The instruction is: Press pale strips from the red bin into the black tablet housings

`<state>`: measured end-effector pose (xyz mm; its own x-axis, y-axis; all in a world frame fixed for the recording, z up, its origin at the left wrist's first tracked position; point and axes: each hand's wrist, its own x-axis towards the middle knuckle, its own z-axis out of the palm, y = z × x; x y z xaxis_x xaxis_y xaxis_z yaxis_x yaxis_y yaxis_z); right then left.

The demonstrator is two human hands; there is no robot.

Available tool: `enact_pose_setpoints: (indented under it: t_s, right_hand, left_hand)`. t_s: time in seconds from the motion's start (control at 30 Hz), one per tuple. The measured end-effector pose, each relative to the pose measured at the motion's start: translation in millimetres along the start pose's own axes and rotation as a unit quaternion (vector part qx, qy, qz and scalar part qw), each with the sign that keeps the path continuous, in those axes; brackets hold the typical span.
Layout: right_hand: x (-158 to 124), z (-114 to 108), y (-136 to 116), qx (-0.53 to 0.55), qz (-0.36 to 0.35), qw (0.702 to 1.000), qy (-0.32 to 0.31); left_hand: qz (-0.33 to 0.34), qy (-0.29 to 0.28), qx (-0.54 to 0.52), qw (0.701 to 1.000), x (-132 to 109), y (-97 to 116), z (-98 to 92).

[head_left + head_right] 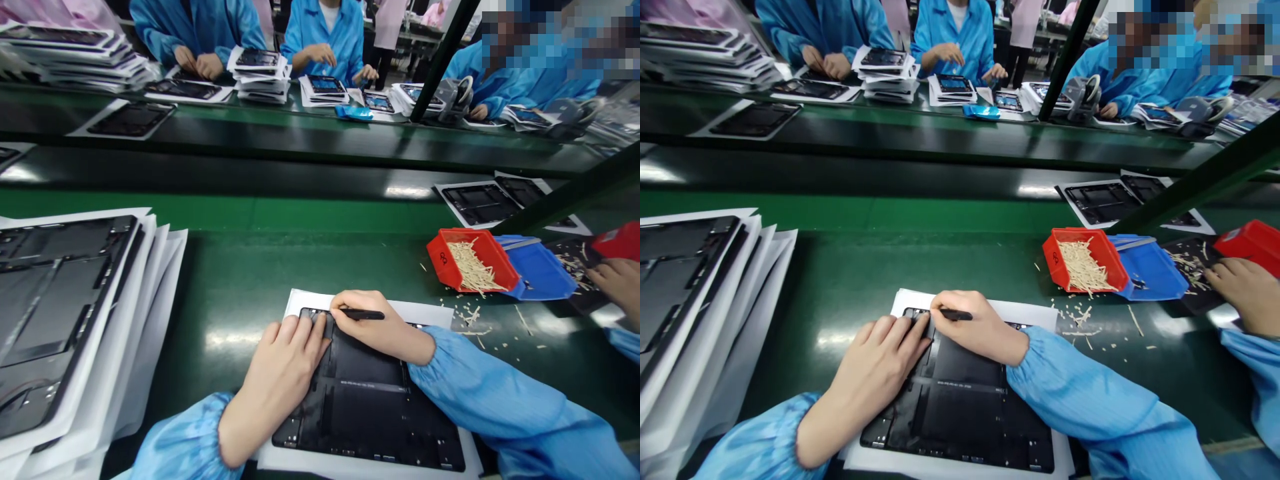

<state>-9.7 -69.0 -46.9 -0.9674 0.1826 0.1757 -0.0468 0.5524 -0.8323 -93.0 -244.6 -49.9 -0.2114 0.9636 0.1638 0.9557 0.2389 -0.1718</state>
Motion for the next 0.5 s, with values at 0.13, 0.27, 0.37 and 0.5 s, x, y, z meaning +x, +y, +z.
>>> enact_pose_setpoints:
  t_s: [0.13, 0.27, 0.37, 0.5]
  right_hand:
    - [-2.4, 2.5, -1.6, -0.005, -0.010, 1.000, 0.004]
    - [-4.1, 3.4, -3.3, -0.008, -0.010, 1.000, 0.003]
    - [-4.3, 3.1, -4.7, -0.018, -0.003, 1.000, 0.003]
    - [-4.6, 2.9, -6.3, -0.059, 0.003, 0.998, 0.009]
  left_hand:
    - [-0.009, -0.011, 0.002, 1.000, 0.1, -0.9, 0.0]
    - [-0.003, -0.017, -0.002, 1.000, -0.3, -2.6, 2.1]
    - [0.003, -0.012, -0.006, 1.000, 0.5, -3.6, 3.5]
    - [0.001, -0.006, -0.017, 1.000, 2.5, -4.8, 2.6]
